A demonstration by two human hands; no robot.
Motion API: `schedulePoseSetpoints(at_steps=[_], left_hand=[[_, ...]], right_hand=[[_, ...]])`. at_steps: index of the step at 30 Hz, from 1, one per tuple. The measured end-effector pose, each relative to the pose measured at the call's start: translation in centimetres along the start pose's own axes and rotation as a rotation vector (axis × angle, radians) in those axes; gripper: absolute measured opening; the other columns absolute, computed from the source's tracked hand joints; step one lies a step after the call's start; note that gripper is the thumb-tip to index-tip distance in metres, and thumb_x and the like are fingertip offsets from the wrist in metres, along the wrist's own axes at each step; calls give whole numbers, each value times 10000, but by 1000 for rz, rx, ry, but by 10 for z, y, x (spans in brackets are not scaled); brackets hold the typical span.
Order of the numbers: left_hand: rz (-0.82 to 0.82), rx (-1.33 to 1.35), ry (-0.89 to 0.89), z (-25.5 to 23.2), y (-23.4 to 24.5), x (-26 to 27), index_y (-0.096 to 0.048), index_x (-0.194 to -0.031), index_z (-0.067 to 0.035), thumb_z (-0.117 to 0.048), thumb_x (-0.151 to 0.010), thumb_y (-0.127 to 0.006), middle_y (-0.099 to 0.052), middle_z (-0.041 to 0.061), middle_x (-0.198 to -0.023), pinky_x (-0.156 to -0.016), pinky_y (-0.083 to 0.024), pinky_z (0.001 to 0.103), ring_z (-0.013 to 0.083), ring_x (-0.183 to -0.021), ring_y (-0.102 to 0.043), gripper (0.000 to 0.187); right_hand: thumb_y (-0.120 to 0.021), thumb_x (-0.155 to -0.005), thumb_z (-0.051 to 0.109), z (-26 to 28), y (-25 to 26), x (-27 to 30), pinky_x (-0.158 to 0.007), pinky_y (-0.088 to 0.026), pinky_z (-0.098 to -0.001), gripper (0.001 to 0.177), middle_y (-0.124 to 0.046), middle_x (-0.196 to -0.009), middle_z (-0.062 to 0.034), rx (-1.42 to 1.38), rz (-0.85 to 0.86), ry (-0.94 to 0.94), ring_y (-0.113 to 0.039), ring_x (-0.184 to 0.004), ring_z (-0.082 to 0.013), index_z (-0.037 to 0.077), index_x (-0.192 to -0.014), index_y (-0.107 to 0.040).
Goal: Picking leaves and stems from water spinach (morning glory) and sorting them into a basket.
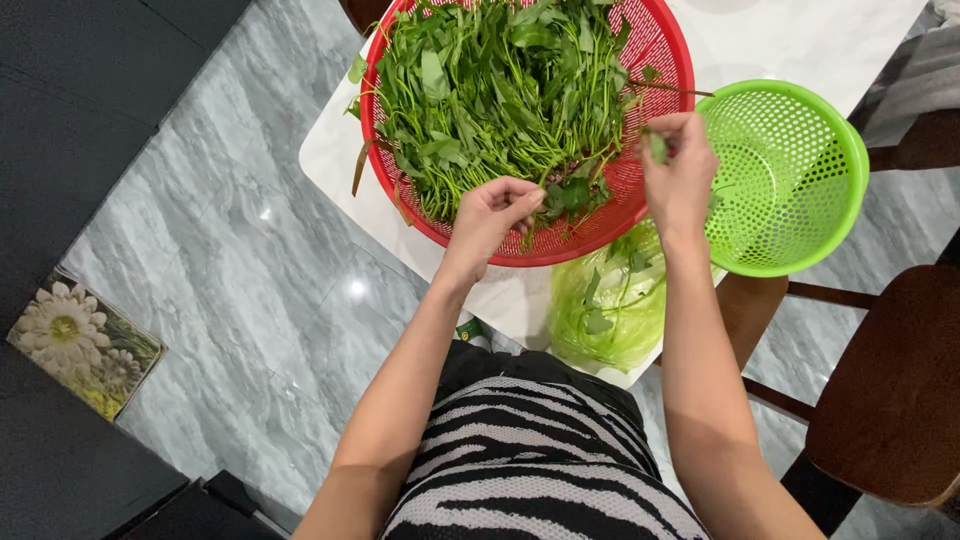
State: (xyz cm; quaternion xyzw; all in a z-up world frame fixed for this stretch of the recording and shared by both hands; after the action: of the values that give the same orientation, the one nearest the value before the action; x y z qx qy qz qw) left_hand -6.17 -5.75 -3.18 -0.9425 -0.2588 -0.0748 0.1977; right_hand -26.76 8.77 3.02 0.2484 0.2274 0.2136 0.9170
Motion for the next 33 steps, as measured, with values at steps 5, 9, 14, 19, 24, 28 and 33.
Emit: schedulePoseSetpoints(at_steps=[5,9,14,19,24,28,33], left_hand=[[-81,68,-32,2,4,-7,-734,-1058,-7,-129,-969,-728,-715,28,-852,-613,-526,234,72,-700,-627,151],[-139,147,-31,-1,6,-10,-712,-1051,-11,-124,-967,-722,-744,43,-899,-643,-541,227,78,-720,-646,141],[-192,157,-41,3,15,-15,-673,-1053,-36,-143,-967,-727,-743,48,-902,-655,-545,227,94,-750,-680,147],[-185,230,-26,14,-1,-23,-668,-1038,-36,-154,-959,-724,-752,45,-970,-726,-558,244,84,-836,-676,153],[-161,248,-26,21,-22,-30,-653,-1043,-35,-132,-974,-712,-749,53,-1001,-748,-550,251,100,-858,-674,133],[-171,240,-49,17,-29,-29,-654,-1062,-30,-121,-982,-700,-757,86,-1051,-766,-541,247,107,-879,-674,129],[-134,343,-27,19,-33,-29,-643,-1078,-24,-118,-984,-701,-751,114,-1092,-809,-548,257,112,-895,-673,145]], right_hand=[[-672,-989,-14,9,-30,21,-776,-617,-293,66,-739,-1000,-104,-100,295,-40,-738,-890,-154,27,-1039,-660],[-657,-1001,-6,-1,-9,25,-776,-633,-291,132,-754,-1023,-69,-241,182,-143,-756,-886,-147,59,-1105,-705],[-667,-1034,-40,-58,62,16,-847,-629,-341,182,-724,-1140,-134,-113,-141,31,-753,-988,-213,20,-1205,-688],[-780,-972,118,-71,44,25,-911,-553,-372,347,-736,-1191,-205,272,92,122,-709,-1034,-272,5,-1295,-729],[-713,-990,140,30,1,53,-740,-497,-232,231,-731,-1024,-53,-326,368,-183,-626,-844,-85,69,-1204,-766],[-726,-987,111,51,-7,60,-700,-462,-225,184,-686,-912,-9,-361,382,-82,-595,-812,-62,24,-1143,-766],[-740,-955,93,42,-17,63,-687,-471,-219,138,-711,-886,-19,-290,375,-124,-609,-789,-62,-5,-1047,-769]])
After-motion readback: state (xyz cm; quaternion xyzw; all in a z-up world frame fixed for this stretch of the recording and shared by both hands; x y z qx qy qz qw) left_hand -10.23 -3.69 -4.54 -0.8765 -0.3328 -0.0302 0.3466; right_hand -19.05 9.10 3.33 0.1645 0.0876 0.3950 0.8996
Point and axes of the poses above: each hand's wrist, its own x-axis away from the middle knuckle, its own y-axis out of the back of the hand, z = x × y, the point moved 10 cm from there along -x, towards the middle knuckle
